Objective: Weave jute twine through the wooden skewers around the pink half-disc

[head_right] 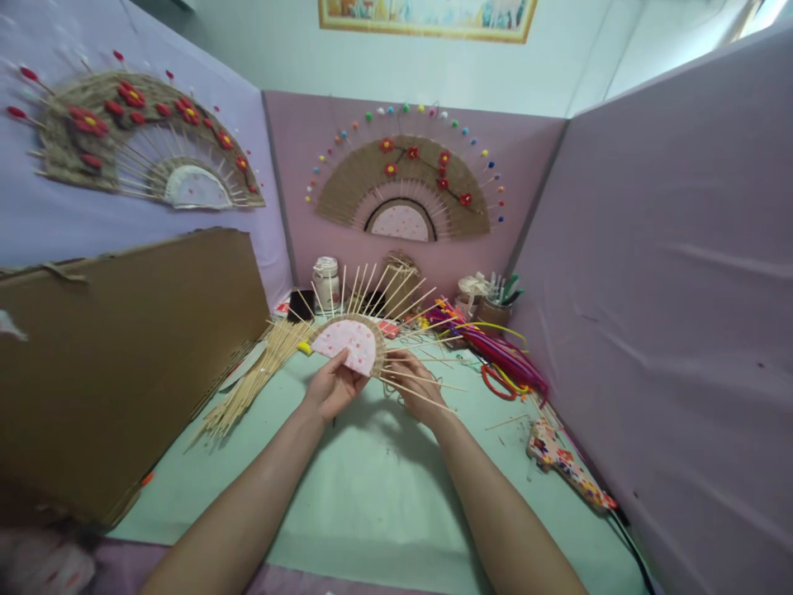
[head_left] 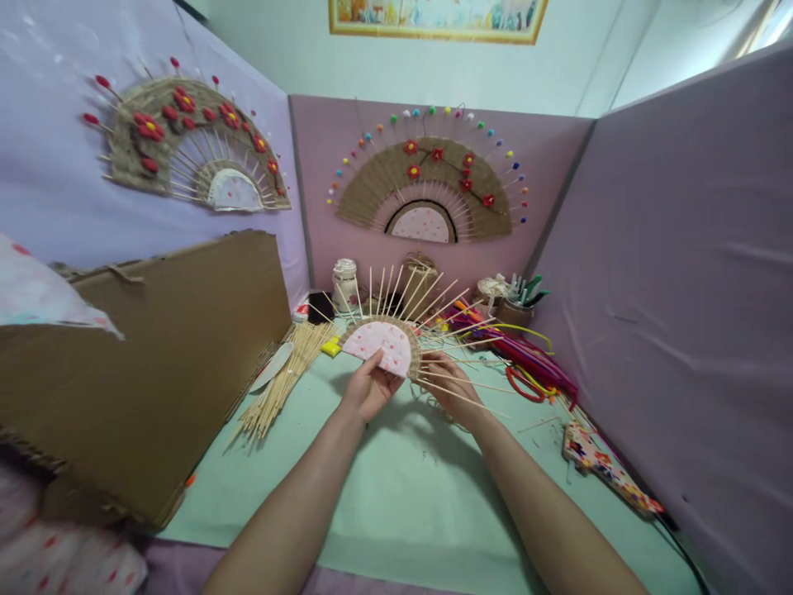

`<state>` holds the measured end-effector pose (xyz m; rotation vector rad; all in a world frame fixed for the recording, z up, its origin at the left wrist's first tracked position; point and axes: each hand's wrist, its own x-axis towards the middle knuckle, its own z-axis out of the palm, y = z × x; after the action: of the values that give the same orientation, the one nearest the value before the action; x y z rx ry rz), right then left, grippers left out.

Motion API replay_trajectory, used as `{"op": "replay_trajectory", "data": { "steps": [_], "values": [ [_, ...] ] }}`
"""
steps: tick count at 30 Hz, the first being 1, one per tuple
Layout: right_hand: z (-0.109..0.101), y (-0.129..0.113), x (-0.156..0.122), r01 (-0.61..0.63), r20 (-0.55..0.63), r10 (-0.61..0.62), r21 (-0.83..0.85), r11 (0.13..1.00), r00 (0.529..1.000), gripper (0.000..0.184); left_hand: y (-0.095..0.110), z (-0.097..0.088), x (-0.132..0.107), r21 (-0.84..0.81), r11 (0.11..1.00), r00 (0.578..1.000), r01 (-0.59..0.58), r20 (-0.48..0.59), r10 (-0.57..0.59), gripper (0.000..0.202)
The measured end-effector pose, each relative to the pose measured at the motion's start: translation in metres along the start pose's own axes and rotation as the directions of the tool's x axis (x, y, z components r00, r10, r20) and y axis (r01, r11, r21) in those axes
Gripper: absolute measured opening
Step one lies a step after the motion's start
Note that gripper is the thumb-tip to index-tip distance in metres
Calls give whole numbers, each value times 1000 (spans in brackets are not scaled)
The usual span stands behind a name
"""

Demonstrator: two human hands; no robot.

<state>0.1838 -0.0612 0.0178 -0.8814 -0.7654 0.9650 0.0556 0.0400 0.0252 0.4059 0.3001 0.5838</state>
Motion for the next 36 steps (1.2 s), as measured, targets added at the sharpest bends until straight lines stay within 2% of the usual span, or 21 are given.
{"op": "replay_trajectory", "data": {
  "steps": [2,5,8,13,16,19,23,29,34,36],
  "values": [
    [4,2,-1,-24,3,24,9,1000,1000,29,3,-1,0,-2,1000,1000,-7,7,7,19],
    [5,5,-2,3,-62,-4,-27,1000,998,29,5,-2,1,-7,1000,1000,-7,14,7,20],
    [1,6,-2,62,-136,-89,-189,980,987,24,4,-1,1,-6,1000,1000,-19,6,19,19],
    [-3,3,-8,212,-83,-305,-548,809,949,22,2,4,-2,-2,999,999,-49,13,49,18],
    [1,3,-12,301,-16,-409,-652,696,912,24,2,5,-3,5,998,998,-63,4,63,23],
    [3,8,-15,349,39,-444,-682,643,895,31,3,6,-2,-19,996,996,-87,-7,87,20],
    [3,20,-14,318,49,-401,-700,640,915,36,4,5,-1,-62,993,995,-100,10,100,16],
    [8,34,-13,281,-187,-473,-601,748,861,24,-6,5,-2,1,991,990,-131,61,130,18],
    [17,37,-18,295,-157,-454,-569,767,877,26,-18,4,-5,197,976,991,-91,113,69,20],
    [18,37,-19,317,-118,-466,-586,746,877,25,-19,3,-5,225,970,989,-94,134,65,20]
  ]
}}
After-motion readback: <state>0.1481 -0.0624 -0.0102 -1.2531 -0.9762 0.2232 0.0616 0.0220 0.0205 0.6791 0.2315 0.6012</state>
